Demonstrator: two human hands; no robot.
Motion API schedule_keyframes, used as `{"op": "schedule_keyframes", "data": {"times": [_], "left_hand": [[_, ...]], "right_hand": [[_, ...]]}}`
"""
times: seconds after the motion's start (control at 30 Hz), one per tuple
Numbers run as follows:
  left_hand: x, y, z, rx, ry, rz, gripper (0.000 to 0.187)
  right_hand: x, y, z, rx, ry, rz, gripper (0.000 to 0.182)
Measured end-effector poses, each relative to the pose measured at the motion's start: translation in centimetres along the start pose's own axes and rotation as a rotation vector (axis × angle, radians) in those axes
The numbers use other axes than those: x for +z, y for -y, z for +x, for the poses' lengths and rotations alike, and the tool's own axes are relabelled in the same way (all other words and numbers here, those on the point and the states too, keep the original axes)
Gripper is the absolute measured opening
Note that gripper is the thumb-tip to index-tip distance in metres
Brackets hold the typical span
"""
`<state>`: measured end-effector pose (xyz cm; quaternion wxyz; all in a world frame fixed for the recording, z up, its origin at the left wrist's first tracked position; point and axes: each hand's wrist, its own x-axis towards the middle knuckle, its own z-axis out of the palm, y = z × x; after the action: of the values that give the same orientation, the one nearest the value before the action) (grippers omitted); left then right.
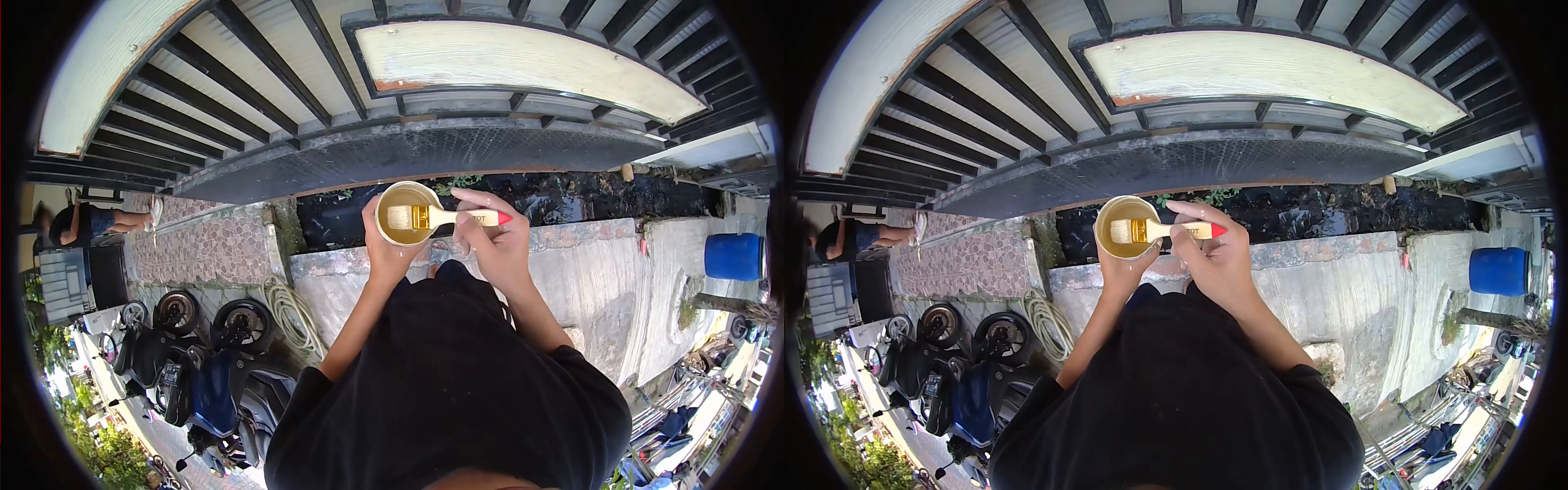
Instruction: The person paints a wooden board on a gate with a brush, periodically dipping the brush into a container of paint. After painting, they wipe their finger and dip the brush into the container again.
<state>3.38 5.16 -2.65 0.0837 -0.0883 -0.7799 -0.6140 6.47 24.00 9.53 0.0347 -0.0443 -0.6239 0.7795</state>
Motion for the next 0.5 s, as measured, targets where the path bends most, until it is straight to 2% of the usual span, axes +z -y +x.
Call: {"op": "schedule_keyframes", "data": {"times": [0.07, 0.17, 0.37, 0.5], "left_hand": [[0.5, -0.4, 0.2, -0.012, -0.014, 0.064, 0.097], [0.9, -0.5, 0.6, -0.027, -0.001, 0.057, 0.096], [0.8, 1.0, 1.6, -0.127, 0.043, 0.023, 0.093], [-0.6, 1.0, 2.9, -0.196, 0.080, 0.010, 0.092]], "right_hand": [[-1.0, -1.1, 0.9, -0.021, 0.000, 0.058, 0.022], [-2.0, -1.7, 2.3, -0.001, 0.029, 0.103, 0.017], [-1.7, -1.5, 3.8, 0.074, -0.022, -0.033, 0.015], [-0.6, -2.3, 4.6, 0.129, -0.070, 0.134, 0.017]]}}
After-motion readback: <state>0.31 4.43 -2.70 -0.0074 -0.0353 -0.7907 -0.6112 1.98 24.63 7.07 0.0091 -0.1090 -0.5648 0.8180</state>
